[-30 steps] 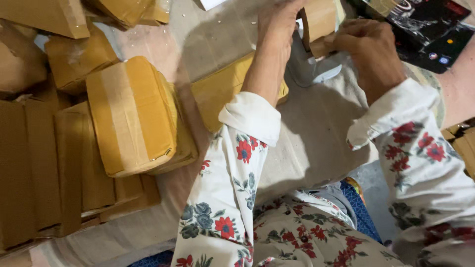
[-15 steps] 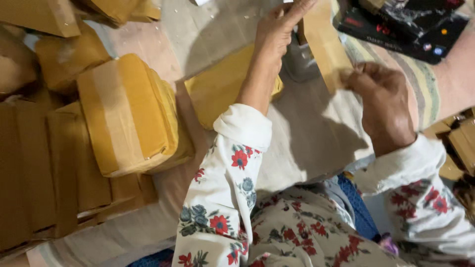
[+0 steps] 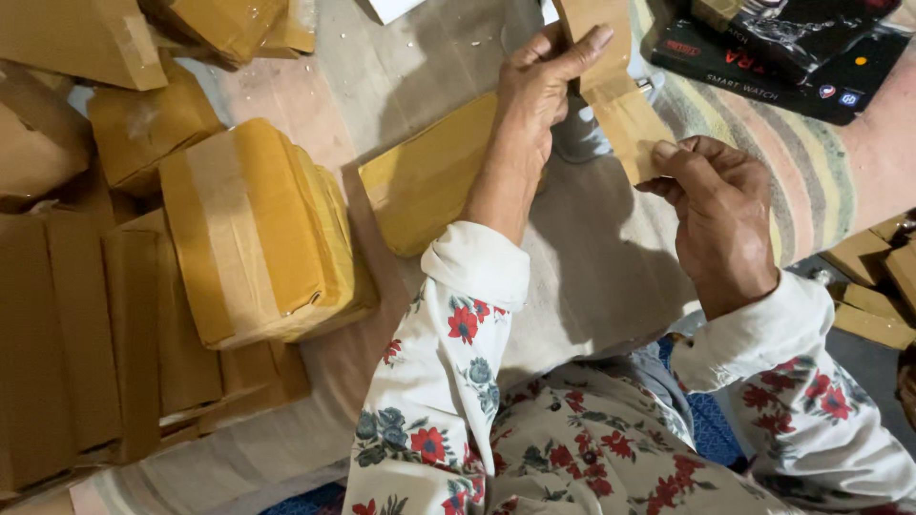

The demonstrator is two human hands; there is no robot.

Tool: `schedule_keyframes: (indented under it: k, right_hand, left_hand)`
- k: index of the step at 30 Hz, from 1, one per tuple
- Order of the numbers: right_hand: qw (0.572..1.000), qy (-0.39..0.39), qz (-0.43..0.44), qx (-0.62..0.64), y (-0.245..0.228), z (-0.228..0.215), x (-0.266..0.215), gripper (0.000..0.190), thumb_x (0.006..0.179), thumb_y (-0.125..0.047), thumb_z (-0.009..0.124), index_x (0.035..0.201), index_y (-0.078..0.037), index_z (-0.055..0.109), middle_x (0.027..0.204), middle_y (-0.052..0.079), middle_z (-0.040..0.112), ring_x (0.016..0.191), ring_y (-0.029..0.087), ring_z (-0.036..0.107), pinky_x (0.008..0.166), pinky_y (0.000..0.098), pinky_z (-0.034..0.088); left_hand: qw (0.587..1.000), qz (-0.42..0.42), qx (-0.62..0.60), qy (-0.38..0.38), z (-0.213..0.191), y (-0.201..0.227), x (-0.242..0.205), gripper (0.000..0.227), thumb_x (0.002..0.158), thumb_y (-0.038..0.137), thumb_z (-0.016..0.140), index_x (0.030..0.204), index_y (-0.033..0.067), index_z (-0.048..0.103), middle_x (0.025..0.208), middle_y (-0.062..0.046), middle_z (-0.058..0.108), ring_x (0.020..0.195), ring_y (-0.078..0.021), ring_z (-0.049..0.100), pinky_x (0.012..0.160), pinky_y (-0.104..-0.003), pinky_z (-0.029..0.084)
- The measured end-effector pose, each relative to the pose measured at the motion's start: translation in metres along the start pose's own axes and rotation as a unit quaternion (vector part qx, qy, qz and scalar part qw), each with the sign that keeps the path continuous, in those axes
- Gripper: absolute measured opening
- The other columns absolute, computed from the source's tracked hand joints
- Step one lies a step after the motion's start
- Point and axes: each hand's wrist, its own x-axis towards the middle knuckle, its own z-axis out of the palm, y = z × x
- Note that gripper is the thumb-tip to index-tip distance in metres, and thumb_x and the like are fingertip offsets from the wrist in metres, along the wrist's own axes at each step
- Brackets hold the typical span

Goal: The person tapes small cardboard boxes using a handheld tape dispenser. They apply tape to the seams, press it down, and cut the tape with a utility knife. The finished boxes are stacked on the table.

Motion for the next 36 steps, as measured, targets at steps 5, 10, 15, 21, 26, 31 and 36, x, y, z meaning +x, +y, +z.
schedule_keyframes:
  k: [5,10,15,21,26,31,36]
  right_hand:
    - [0.999,0.01,-0.014,-0.032,-0.019,0.006,-0.01,0.013,0.102,-0.007,0.067,0.097,0.004,0.069,0.093,0.012,0.07,0.082,0.016,0.065,0.086,0.0295,0.055]
    - [0.996,0.048,0.008,-0.078,-0.019,-0.003,-0.022,0.012,0.1,-0.008,0.068,0.097,0.003,0.07,0.09,0.011,0.071,0.077,0.013,0.062,0.077,0.0249,0.049]
    - [0.989,0.036,0.025,-0.139,0.01,-0.017,-0.018,0.016,0.103,-0.012,0.069,0.099,0.004,0.069,0.089,0.009,0.07,0.074,0.011,0.061,0.071,0.0245,0.048]
    - [0.976,0.033,0.071,-0.205,0.016,-0.013,-0.022,0.024,0.103,-0.018,0.066,0.097,0.005,0.071,0.085,0.011,0.073,0.067,0.013,0.065,0.063,0.0258,0.053]
    - [0.977,0.027,0.106,-0.184,0.005,-0.009,-0.019,0.024,0.102,-0.018,0.066,0.096,0.005,0.07,0.084,0.011,0.072,0.065,0.014,0.065,0.063,0.0268,0.055]
    - [0.982,0.013,0.132,-0.133,0.011,-0.018,-0.016,0.025,0.102,-0.02,0.067,0.093,0.004,0.068,0.082,0.01,0.07,0.066,0.015,0.067,0.063,0.0275,0.058]
    - [0.985,0.014,0.127,-0.114,0.023,-0.027,-0.016,0.023,0.103,-0.019,0.068,0.096,0.003,0.066,0.083,0.011,0.07,0.067,0.018,0.069,0.063,0.0293,0.059]
  left_hand:
    - [1.0,0.006,0.008,0.012,0.003,-0.003,0.004,0.036,0.076,0.021,0.091,0.102,-0.0014,0.079,0.079,0.0,0.067,0.048,-0.002,0.034,0.038,-0.024,0.02]
    - [0.997,0.067,0.008,-0.025,0.003,-0.012,0.008,0.04,0.079,0.016,0.089,0.111,-0.0035,0.075,0.101,-0.007,0.078,0.088,-0.012,0.071,0.083,-0.026,0.054]
    - [0.993,0.088,0.065,-0.035,-0.006,-0.024,0.001,0.039,0.085,0.019,0.085,0.112,-0.0065,0.074,0.101,-0.01,0.079,0.088,-0.0153,0.072,0.086,-0.029,0.056]
    - [0.973,0.166,0.15,-0.064,-0.002,-0.001,-0.015,0.036,0.088,0.024,0.083,0.108,-0.0056,0.076,0.101,-0.011,0.08,0.088,-0.0124,0.071,0.083,-0.028,0.057]
    - [0.869,0.335,0.322,0.17,0.03,0.021,-0.068,0.044,0.091,0.035,0.082,0.1,-0.0048,0.067,0.093,-0.011,0.072,0.085,-0.0165,0.067,0.078,-0.031,0.055]
    - [0.925,0.131,0.313,0.171,0.043,0.001,-0.12,0.055,0.08,0.054,0.079,0.079,0.0011,0.065,0.068,0.001,0.063,0.062,-0.0144,0.064,0.059,-0.032,0.056]
    - [0.924,0.052,0.353,0.139,0.044,-0.02,-0.1,0.07,0.078,0.065,0.075,0.057,-0.0004,0.062,0.052,-0.004,0.054,0.051,-0.0147,0.049,0.049,-0.037,0.043]
